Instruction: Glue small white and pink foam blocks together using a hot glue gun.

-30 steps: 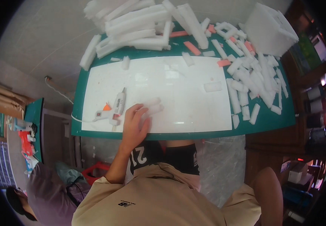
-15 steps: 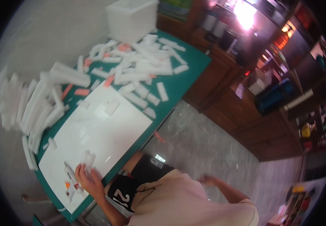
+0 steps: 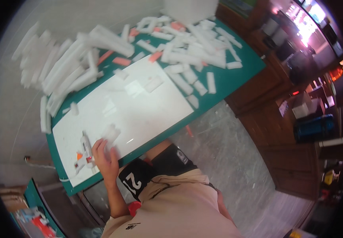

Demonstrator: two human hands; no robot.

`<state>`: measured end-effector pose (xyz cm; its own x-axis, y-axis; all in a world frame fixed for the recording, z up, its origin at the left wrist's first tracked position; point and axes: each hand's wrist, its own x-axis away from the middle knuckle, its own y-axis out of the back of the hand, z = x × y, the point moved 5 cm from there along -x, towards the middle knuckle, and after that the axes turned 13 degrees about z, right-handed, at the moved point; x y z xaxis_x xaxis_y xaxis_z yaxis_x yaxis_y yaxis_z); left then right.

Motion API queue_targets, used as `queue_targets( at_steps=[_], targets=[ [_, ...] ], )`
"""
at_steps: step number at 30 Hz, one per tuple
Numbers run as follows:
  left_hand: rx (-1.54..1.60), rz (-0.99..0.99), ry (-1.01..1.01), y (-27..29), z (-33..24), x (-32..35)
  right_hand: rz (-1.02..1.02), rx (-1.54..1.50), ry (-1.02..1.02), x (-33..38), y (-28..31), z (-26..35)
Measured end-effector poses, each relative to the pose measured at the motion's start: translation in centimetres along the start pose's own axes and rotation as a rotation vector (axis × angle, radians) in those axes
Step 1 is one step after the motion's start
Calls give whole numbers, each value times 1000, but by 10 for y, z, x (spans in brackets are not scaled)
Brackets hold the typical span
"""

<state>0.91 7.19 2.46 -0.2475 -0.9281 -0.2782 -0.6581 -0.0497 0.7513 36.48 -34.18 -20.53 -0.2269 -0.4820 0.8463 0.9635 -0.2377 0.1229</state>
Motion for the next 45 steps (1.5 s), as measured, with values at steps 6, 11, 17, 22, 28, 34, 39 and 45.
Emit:
queue_targets(
  at_steps=[6,11,17,22,28,34,39,45],
  targets=[
    [-8,-33,20,0,3,2,14,80,222,12,-1,91],
    [0,-60,3,2,1,4,-137,161,429,49,22,138],
    [7,-74,4,2,2,2,155,444,726,66,-16,260],
    [0,-108,0,1,8,5,679,630,1037,88,-120,351],
    [27,-114,-20,-2,10,3,1191,727,945,80,-194,346],
    [-12,-123,-23,1,6,7,461,859,627,12,-61,333],
    [-21,-124,-7,-2,8,5,626,604,474,9,-43,281],
    [-65,-128,-12,-3,8,4,685,400,320,1,-60,262]
  ],
)
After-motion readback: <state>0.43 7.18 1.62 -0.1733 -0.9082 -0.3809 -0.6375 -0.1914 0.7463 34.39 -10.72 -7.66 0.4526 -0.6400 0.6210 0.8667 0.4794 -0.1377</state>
